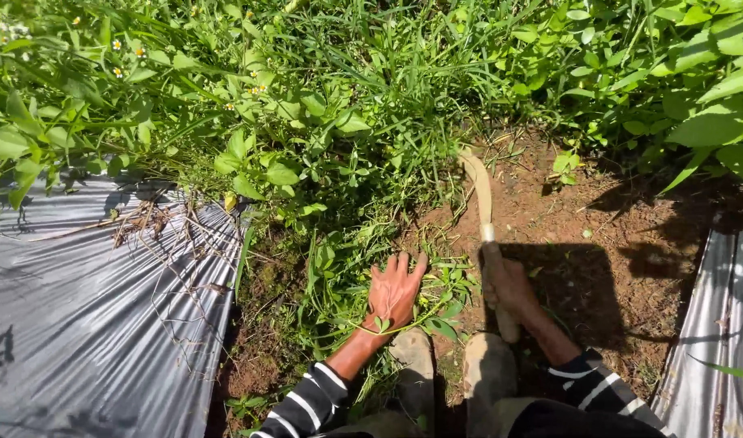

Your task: The person is weeding a garden bed by cutting weeds with a sickle and pulling them out by hand.

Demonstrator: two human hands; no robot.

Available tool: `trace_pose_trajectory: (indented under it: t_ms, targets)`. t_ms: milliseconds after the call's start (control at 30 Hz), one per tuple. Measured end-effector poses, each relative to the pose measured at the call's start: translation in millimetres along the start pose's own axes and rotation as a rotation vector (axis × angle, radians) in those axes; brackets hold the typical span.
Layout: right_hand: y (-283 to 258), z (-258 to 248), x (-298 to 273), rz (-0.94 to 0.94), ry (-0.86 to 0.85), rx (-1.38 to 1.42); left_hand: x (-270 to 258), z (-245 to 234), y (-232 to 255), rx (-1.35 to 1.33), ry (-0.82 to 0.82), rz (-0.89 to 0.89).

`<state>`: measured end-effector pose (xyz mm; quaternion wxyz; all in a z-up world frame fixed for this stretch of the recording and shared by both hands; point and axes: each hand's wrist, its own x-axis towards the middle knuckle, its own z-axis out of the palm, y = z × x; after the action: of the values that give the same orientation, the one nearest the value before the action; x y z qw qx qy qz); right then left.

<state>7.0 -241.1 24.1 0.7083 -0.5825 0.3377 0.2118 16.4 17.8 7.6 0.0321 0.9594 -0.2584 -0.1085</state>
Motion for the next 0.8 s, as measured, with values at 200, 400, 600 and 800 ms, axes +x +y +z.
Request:
trace_pose_trajectory:
  t_ms: [200, 400, 600, 800]
  targets:
    - [-13, 10, 0, 0.067, 0.080, 0.088, -7, 0, 3, 0.019, -0.009, -0.032]
    - [-13, 12, -7, 0.055, 0.026, -0.266, -2, -2, 1, -0.004, 0.052, -0.022]
    - [-2, 9, 6, 0.059, 0.040, -0.136, -3, -20, 3, 0.057, 0.150, 0.005]
    - [4, 18, 28, 0.102, 0.212, 0.034, -10, -25, 4, 0.046, 0.107, -0.021]
